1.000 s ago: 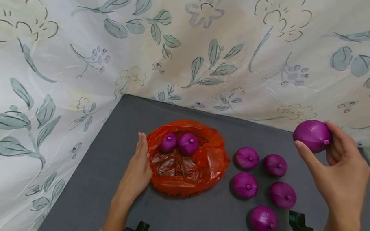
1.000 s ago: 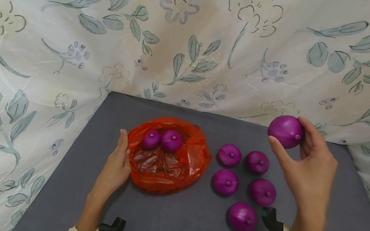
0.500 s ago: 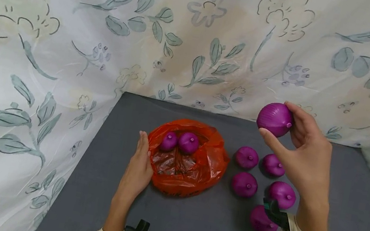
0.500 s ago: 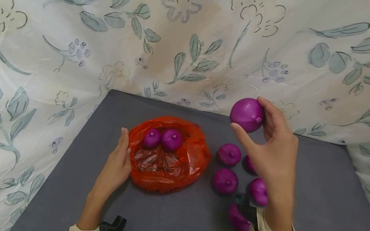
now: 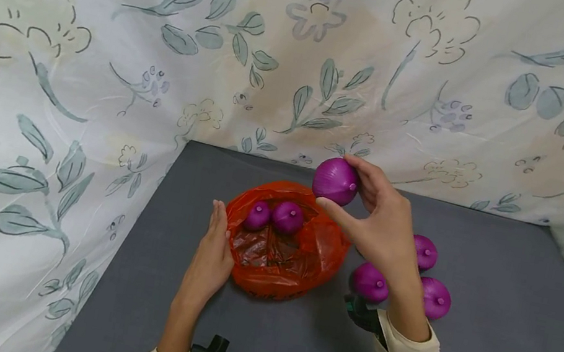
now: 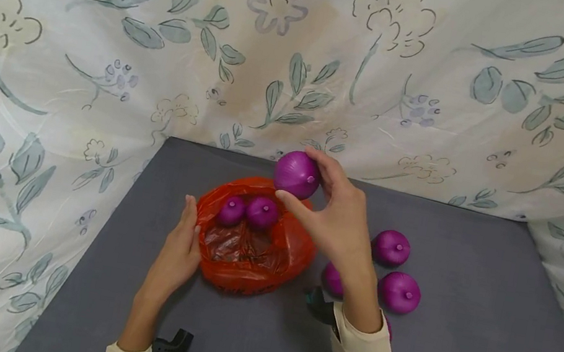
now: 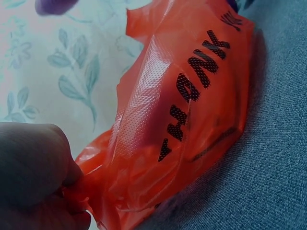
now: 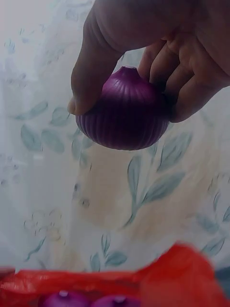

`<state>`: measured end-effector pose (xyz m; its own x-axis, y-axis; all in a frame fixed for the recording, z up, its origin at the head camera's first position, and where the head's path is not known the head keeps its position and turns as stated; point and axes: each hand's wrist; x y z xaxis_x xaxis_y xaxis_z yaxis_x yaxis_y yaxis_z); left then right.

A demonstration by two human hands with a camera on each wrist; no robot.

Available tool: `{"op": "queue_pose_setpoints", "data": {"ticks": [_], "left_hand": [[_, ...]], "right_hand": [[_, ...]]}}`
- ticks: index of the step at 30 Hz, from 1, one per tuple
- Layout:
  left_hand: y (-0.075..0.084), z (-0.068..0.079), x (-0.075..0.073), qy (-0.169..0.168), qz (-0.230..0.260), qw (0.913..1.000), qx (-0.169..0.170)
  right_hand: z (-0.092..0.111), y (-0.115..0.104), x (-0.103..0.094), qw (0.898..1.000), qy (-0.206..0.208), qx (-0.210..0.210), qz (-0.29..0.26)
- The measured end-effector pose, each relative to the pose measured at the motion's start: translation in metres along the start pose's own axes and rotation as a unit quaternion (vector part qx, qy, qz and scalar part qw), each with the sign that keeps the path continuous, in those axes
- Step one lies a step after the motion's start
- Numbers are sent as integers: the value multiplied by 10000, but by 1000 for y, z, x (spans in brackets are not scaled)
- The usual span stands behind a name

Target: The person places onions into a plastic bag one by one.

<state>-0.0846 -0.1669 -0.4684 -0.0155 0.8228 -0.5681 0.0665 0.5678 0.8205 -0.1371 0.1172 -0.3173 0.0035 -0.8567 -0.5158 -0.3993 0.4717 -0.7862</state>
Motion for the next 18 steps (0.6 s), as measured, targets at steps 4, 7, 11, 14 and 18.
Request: {"op": "queue_pose_setpoints", "data": {"ticks": [4,7,11,14,18], "left_hand": [[-1,0,-1,7,-25,10000,-12],[-1,-1,0,-1,-31,10000,-11],[-1,-1,0,-27,6,10000,11],[-1,-1,1,-20,2,10000,30],[-1,-2,1,14,-29,10000,36]], "right_hand": [[-3,10,18,9996,-225,6,-153],[-5,19,28,9991,-354,39,-237],[-7,32,41,9981,-538,207,-194],[-7,41,49,9969,-695,359,-36],[-7,52,56,9943,-903,503,255]]}}
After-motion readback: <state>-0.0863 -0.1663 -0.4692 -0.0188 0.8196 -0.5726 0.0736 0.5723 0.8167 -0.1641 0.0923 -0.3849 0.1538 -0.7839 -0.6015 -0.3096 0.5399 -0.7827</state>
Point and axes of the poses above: each hand's wrist, its own z-axis away from the middle knuckle, its own x-axis out of the palm, y = z × x, and after that the axes turned 2 degrees about -y, right-handed
